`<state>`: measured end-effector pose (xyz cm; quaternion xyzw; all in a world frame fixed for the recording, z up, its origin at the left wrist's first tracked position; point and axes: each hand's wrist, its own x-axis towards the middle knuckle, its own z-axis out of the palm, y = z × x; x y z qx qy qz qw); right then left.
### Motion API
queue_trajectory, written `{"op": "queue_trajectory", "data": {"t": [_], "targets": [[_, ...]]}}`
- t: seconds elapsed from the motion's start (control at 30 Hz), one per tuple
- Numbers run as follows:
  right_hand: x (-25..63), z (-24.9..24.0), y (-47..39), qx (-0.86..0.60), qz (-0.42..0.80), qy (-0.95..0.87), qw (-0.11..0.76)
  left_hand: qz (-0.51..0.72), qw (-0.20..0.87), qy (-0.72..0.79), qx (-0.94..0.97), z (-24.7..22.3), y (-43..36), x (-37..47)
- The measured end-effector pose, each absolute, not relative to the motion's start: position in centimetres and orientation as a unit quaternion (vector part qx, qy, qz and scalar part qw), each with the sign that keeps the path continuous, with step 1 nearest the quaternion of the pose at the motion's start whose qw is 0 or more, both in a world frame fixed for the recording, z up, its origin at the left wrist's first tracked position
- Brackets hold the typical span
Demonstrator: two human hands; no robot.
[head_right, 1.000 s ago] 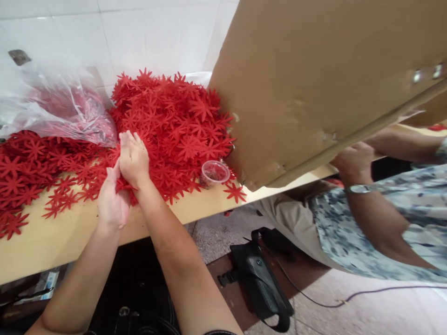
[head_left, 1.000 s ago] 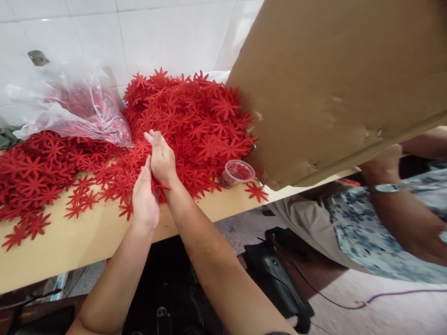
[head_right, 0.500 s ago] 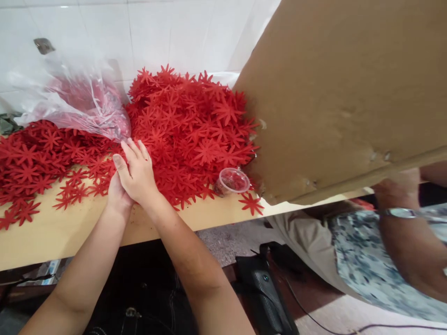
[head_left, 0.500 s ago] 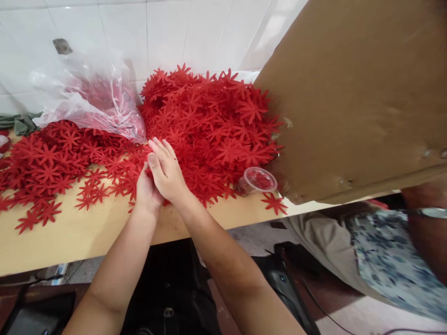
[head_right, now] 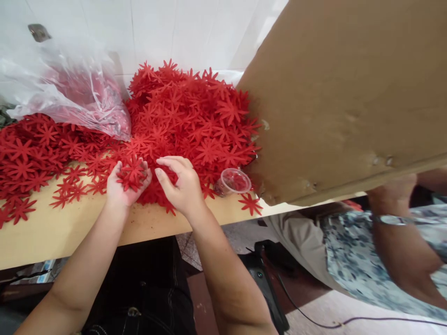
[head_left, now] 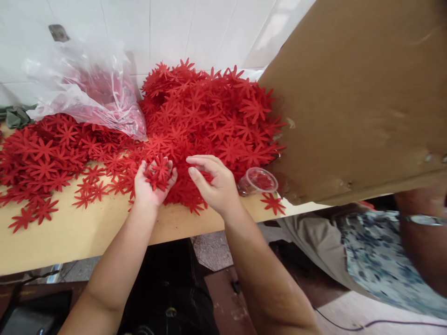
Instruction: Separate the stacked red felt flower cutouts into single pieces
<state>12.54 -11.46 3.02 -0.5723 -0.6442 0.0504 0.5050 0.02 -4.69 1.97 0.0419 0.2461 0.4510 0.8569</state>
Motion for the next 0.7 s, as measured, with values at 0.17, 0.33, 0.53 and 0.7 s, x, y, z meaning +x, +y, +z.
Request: {"op": "queue_trajectory", "data": {"t": [0.17, 0.33, 0.53, 0.7], "targets": [[9.6, 1.9, -11.0, -0.596, -0.011, -0.709, 0.377, 0.443, 0.856, 0.229, 0.138, 2.1, -5.5, 0.6], [9.3, 2.1, -10.9, -0.578, -0.024, -0.724, 0.375, 0.438, 0.853, 0.253, 0.132, 1.9, -5.4, 0.4], [17.6, 5.9, -15.3, -0.693, -0.078, -0.644, 0.314, 0.448, 0.853, 0.267, 0.039, 2.0, -4.4, -0.4], [22.5, 6.0, -17.3, -0.796, -0.035, -0.602, -0.043, 0.441, 0.862, 0.249, 0.033, 2.1, -4.3, -0.2]]}}
